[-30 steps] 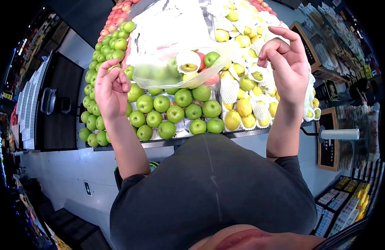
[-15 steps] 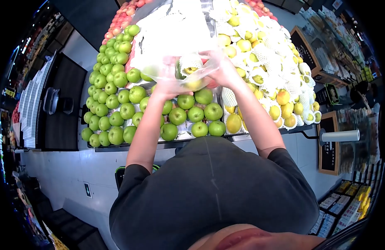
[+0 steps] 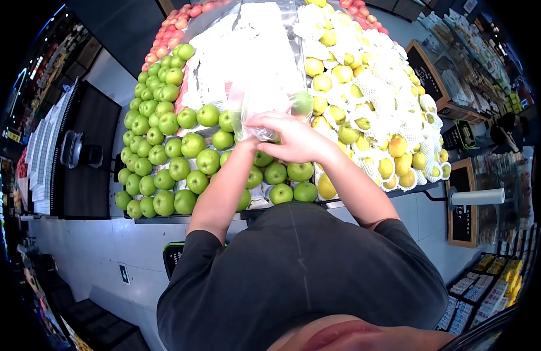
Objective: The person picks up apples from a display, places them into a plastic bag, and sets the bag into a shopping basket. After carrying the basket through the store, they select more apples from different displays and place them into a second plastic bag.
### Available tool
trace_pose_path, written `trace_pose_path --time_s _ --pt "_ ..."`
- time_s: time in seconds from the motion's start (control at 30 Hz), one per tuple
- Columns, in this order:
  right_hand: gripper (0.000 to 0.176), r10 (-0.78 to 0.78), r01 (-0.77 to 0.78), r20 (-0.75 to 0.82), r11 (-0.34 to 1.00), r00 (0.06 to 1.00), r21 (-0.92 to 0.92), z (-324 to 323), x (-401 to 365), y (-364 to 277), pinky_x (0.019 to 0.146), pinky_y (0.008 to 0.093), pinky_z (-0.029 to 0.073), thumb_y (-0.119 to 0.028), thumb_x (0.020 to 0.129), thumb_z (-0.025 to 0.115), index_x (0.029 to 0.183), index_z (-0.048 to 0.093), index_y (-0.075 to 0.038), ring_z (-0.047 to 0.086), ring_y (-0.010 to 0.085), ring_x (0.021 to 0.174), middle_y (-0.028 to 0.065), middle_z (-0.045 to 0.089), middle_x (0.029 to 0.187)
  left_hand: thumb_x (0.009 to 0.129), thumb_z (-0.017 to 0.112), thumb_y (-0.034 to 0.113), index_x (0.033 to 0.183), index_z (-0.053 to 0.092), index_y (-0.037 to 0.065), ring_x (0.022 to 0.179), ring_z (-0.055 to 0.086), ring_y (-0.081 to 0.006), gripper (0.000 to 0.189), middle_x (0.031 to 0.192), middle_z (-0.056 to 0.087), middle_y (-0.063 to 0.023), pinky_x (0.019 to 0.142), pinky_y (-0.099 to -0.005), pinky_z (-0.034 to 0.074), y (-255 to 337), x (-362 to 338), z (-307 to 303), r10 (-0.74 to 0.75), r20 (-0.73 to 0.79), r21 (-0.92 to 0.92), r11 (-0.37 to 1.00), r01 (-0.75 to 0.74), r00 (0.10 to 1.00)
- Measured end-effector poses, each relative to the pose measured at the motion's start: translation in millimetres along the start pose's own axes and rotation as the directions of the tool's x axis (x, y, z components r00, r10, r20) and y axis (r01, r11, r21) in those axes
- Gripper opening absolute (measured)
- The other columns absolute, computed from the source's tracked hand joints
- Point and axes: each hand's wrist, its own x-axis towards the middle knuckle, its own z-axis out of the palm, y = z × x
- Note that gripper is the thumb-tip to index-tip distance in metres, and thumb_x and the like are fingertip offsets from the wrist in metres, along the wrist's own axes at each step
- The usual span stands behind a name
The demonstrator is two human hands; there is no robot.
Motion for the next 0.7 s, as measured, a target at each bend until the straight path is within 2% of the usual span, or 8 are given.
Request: trace_pose_path --time_s 0.1,0.17,0.23,0.33,0.43,0.53,0.63,0.7 --pt "0.057 -0.092 0.085 0.04 0.987 0.995 0.139 -13 -13 1 0.113 0.0398 0.038 0.0 0.078 0.063 0.135 0.055 -0.007 0.052 0.0282 0.129 0.0139 0.058 0.132 0.086 0.068 0.014 0.142 0.046 0.009 0.13 0.046 -0.0271 0.061 0.14 0.049 -0.0135 0.113 -0.0383 0.035 13 1 3 0.024 -0.019 0.561 0.828 -0.009 1.0" --pt "0.06 0.076 -0.025 -0.277 0.983 0.958 0.182 -16 -20 27 0.113 0.0399 0.037 0.0 0.078 0.06 0.137 0.052 -0.005 0.051 0.0249 0.131 0.0136 0.055 0.138 0.086 0.069 0.014 0.14 0.048 0.008 0.13 0.047 -0.0272 0.059 0.138 0.051 -0.0131 0.113 -0.0383 0.035 20 5 7 0.042 -0.015 0.837 0.547 -0.01 0.999" --pt "0.06 0.33 -0.316 -0.411 0.943 0.85 0.102 -26 -21 53 0.112 0.0389 0.038 -0.002 0.075 0.057 0.134 0.052 -0.004 0.05 0.0323 0.131 0.0175 0.053 0.136 0.085 0.069 0.014 0.14 0.049 0.008 0.129 0.047 -0.0272 0.058 0.138 0.052 -0.0129 0.113 -0.0382 0.035 22 7 10 0.049 -0.006 0.929 0.369 -0.012 0.999" --pt "0.061 0.288 -0.32 -0.391 0.947 0.874 -0.015 -41 -16 80 0.113 0.0396 0.037 -0.002 0.076 0.056 0.137 0.051 -0.005 0.049 0.0343 0.132 0.0191 0.051 0.14 0.088 0.065 0.02 0.119 0.061 0.008 0.106 0.057 -0.0289 0.033 0.114 0.061 -0.0128 0.094 -0.043 0.046 9 12 12 0.423 0.178 0.961 0.12 -0.25 0.888" --pt "0.046 0.166 -0.234 -0.365 0.96 0.916 -0.153 -36 -4 99 0.111 0.0414 0.037 -0.006 0.081 0.063 0.127 0.061 -0.006 0.05 0.036 0.13 0.0211 0.056 0.135 0.088 0.065 0.02 0.119 0.06 0.007 0.107 0.057 -0.0282 0.034 0.114 0.061 -0.0132 0.094 -0.0427 0.046 3 11 12 0.404 0.047 0.846 0.471 -0.252 0.914" --pt "0.013 0.244 -0.315 -0.355 0.936 0.903 -0.157 -27 13 94 0.092 0.0429 0.046 -0.015 0.085 0.072 0.091 0.07 -0.004 0.062 0.0359 0.102 0.0145 0.07 0.096 0.097 0.063 0.022 0.128 0.056 0.004 0.114 0.055 -0.0226 0.037 0.122 0.06 -0.0106 0.101 -0.0357 0.044 17 -4 21 0.313 0.015 0.845 0.504 -0.179 0.95" --pt "0.008 0.313 -0.316 -0.444 0.946 0.84 0.07 -2 13 85 0.089 0.0423 0.046 -0.009 0.083 0.071 0.087 0.068 -0.004 0.063 0.0345 0.094 0.0124 0.069 0.088 0.1 0.061 0.03 0.121 0.06 0.003 0.109 0.057 -0.0206 0.034 0.116 0.062 -0.0094 0.095 -0.0351 0.047 15 -6 27 0.334 -0.109 0.803 0.585 -0.116 0.936" --pt "0.008 0.131 -0.247 -0.571 0.96 0.81 -0.13 18 10 83 0.092 0.0444 0.045 -0.004 0.08 0.068 0.087 0.067 -0.003 0.061 0.0356 0.1 0.012 0.067 0.096 0.102 0.059 0.032 0.119 0.063 0.003 0.106 0.059 -0.0192 0.034 0.113 0.064 -0.0092 0.093 -0.0332 0.048 28 -10 33 0.23 -0.115 0.72 0.69 -0.079 0.966"
